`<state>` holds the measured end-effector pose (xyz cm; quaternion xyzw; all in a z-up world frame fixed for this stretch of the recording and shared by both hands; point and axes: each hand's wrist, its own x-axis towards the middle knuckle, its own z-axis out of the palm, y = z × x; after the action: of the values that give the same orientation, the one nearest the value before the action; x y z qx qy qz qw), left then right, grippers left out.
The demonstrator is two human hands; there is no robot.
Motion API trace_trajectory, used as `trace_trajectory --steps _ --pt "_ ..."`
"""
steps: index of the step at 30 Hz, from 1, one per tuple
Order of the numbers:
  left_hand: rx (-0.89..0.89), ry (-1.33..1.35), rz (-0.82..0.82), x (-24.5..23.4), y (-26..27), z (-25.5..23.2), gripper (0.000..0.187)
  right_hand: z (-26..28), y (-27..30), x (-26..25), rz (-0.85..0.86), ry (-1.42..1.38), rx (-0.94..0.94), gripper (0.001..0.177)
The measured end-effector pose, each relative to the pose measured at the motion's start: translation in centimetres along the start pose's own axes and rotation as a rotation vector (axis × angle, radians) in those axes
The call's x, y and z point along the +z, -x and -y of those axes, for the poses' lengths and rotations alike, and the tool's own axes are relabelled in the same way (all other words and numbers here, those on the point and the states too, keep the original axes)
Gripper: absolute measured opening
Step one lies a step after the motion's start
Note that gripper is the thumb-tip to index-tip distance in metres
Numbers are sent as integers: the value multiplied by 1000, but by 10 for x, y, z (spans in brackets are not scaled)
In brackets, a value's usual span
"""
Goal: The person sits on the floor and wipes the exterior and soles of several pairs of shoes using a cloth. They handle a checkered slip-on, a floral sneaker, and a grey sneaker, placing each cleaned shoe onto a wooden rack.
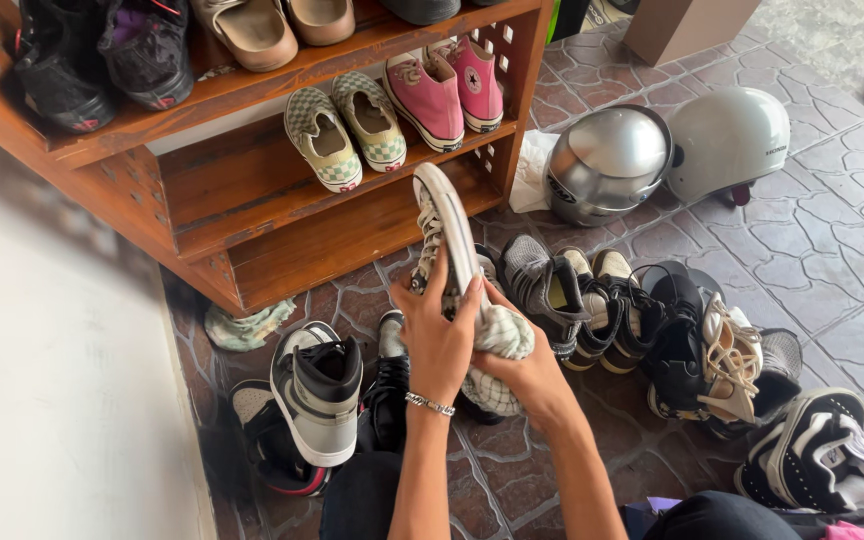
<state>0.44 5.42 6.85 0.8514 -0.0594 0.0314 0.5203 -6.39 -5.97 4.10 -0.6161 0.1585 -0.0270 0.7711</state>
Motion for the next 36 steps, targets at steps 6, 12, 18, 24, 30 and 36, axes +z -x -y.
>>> trace_trajectory --steps 6,12,18,24,30,36 --pt "235 -114 -8 -35 5 -8 56 -103 -22 -31 -37 -762 157 39" --pt "317 142 -273 -36 9 -20 76 -101 -22 16 -14 -1132 133 50" --pt "-114 -145 -16 -47 16 -26 50 -106 -30 33 62 -1193 124 54" --pt "415 -291 -249 -49 16 -11 26 -115 -28 39 37 -1153 129 54" --pt "510 -278 -143 -44 12 -8 20 -105 -23 51 74 -1184 118 55" --pt "257 -328 -93 -47 15 -6 25 -115 -24 53 71 -1169 136 56"
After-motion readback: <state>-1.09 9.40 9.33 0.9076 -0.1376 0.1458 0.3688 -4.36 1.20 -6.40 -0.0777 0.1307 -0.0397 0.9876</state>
